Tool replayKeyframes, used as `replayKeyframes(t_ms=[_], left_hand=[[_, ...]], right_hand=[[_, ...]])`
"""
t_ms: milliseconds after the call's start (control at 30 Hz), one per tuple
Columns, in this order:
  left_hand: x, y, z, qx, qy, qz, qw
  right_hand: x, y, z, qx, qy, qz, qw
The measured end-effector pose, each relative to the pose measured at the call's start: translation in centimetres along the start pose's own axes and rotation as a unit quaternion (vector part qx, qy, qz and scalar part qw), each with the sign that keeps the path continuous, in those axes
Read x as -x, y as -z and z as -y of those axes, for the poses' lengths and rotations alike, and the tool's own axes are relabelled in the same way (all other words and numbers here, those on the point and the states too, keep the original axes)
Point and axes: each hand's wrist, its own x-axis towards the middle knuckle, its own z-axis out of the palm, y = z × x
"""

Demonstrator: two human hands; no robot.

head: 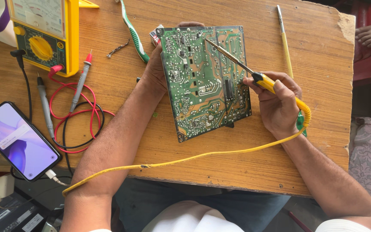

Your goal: The person uses a soldering iron to heat and remove a component from a circuit board. They flip the board over to access different sides and use a screwdriver to assist in the removal process.

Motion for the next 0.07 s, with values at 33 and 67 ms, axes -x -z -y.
replayKeyframes(t_ms=[33, 67], left_hand=[[0.0, 0.0, 0.0, -0.005, -0.001, -0.015, 1.0], [0.1, 0.0, 0.1, -0.009, -0.002, -0.03, 1.0]], right_hand=[[-0.1, -0.3, 0.2, 0.003, 0.0, 0.0, 1.0], [-0.4, 0.0, 1.5, 0.003, 0.0, 0.0, 1.0]])
